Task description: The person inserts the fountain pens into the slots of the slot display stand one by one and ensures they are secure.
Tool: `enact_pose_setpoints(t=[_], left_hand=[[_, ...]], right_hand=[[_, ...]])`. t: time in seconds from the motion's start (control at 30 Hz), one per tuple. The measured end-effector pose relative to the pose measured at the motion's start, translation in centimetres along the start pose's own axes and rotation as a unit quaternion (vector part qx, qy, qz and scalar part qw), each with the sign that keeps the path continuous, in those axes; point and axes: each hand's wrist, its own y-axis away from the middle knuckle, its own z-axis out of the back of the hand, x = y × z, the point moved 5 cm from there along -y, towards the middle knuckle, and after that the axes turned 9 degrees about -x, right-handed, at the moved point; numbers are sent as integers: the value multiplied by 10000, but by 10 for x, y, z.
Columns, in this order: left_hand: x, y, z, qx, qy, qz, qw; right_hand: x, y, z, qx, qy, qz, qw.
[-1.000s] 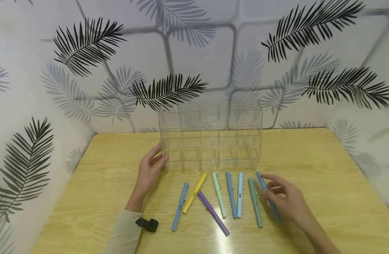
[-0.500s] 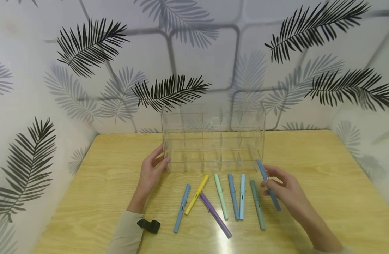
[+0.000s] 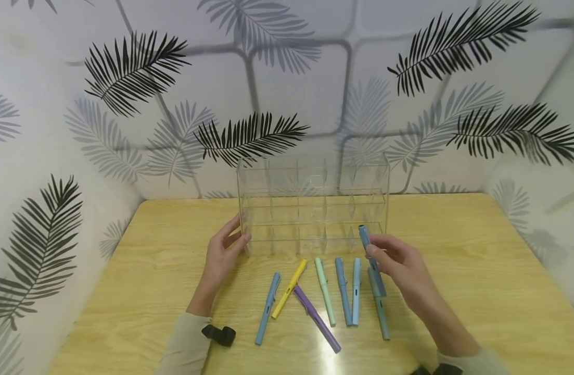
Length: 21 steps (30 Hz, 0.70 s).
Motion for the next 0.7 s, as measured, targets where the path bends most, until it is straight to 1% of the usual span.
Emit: enact_pose_setpoints(t=[0.07, 0.1, 0.23, 0.4, 0.57, 0.7], left_hand=[[1, 0, 1, 12, 20, -27, 10000], [2, 0, 1, 21, 40, -43, 10000], [2, 0, 1, 57, 89, -83, 9999], [1, 1, 0, 66, 102, -27, 9999], [3, 1, 0, 76, 100, 25, 9999], [3, 2, 0, 41, 97, 37, 9999]], right_hand=[[3, -2, -5, -22, 82, 118, 9999], [4, -3, -8, -16, 26, 146, 9999], [9, -9, -19, 69, -422, 195, 9989], [15, -18, -30, 109, -861, 278, 9958], [27, -28, -43, 148, -1359, 376, 9899], [39, -36, -52, 172, -1651, 693, 9837]])
